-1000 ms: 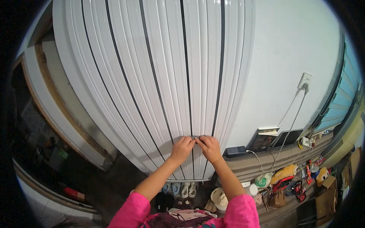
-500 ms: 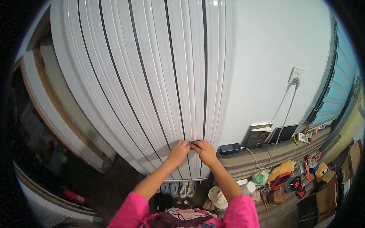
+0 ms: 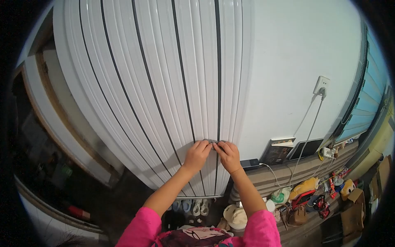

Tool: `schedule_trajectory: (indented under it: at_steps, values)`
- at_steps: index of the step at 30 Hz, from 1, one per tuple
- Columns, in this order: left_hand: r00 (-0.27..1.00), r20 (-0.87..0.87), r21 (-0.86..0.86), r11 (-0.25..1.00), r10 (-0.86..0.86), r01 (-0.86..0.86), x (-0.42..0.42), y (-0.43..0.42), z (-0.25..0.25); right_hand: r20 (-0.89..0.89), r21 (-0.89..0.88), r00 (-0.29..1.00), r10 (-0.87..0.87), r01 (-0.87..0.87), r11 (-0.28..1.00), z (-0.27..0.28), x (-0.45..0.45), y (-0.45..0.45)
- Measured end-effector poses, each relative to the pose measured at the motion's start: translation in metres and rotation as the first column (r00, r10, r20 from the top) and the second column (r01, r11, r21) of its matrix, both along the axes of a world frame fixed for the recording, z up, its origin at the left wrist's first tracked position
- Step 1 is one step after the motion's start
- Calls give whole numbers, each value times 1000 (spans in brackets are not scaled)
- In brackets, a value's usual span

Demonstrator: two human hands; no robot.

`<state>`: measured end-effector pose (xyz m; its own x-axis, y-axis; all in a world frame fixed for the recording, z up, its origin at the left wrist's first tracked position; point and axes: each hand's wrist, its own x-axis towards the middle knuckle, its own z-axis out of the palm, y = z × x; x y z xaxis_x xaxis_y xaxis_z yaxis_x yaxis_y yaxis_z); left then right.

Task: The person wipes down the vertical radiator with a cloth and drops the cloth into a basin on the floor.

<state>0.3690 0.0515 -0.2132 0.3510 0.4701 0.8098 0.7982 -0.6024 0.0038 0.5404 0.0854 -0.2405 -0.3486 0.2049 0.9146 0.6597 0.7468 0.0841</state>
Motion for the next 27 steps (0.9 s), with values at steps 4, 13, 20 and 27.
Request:
schedule_trajectory:
  at_steps: [4,13,20,27]
  values:
    - [1000,-30,-17,1000,11,-11,0,0,-15,17,-23,999,44,-43,999,-12,3,1]
    - [980,-198,-136,990,17,-45,0,-4,-67,124,-175,987,98,-76,982,-58,14,-11]
    - [984,-172,-238,971,-56,13,5,-6,-75,138,-281,986,92,-50,958,-51,25,-23]
    - [993,-63,-94,991,-103,97,32,-3,14,30,-39,999,-45,47,998,36,44,-16]
